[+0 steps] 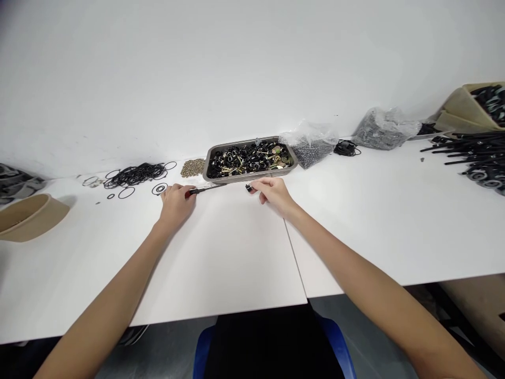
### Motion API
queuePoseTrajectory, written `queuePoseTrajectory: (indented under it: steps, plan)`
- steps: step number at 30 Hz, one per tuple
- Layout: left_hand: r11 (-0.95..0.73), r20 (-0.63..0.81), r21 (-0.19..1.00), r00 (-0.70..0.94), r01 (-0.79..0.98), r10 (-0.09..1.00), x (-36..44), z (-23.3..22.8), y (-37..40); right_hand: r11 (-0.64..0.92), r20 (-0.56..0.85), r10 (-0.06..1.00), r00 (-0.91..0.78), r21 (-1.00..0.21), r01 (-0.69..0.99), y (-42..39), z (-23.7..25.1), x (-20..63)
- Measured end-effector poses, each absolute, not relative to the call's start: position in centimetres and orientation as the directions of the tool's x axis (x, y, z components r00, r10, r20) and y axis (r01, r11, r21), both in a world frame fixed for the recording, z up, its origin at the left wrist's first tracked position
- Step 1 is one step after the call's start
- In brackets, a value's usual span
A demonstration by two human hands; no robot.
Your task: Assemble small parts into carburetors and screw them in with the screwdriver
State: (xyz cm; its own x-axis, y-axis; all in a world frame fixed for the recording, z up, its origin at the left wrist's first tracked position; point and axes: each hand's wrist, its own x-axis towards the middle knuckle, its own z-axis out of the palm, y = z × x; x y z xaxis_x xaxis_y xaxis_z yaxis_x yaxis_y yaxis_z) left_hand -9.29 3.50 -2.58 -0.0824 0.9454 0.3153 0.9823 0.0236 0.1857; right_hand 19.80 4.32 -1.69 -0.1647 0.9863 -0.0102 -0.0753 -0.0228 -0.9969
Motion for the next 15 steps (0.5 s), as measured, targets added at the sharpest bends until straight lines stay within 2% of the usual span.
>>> queuePoseTrajectory:
  steps: [3, 6, 11, 15]
  plan:
    - [-0.002, 0.390, 0.234, -0.092, 0.972, 0.916, -9.0, -2.3, 3.4, -0.048, -0.035, 0.978, -0.207, -0.997, -0.060, 4.2, -1.9, 19.6]
    - [-0.135, 0.498, 0.297, -0.033, 0.945, 0.867, -8.5, -1.5, 3.0, -0.080, -0.067, 0.968, -0.242, -0.996, -0.047, 3.9, -1.9, 19.3]
    - [-0.471, 0.588, 0.351, 0.201, 0.809, 0.784, -6.1, -1.3, 1.5, -0.147, -0.123, 0.929, -0.350, -0.988, -0.041, 2.6, -1.5, 18.4]
    - [-0.620, 0.530, 0.350, 0.397, 0.702, 0.749, -3.8, -1.8, 0.0, -0.146, -0.117, 0.898, -0.425, -0.989, -0.037, 1.6, -1.4, 17.6]
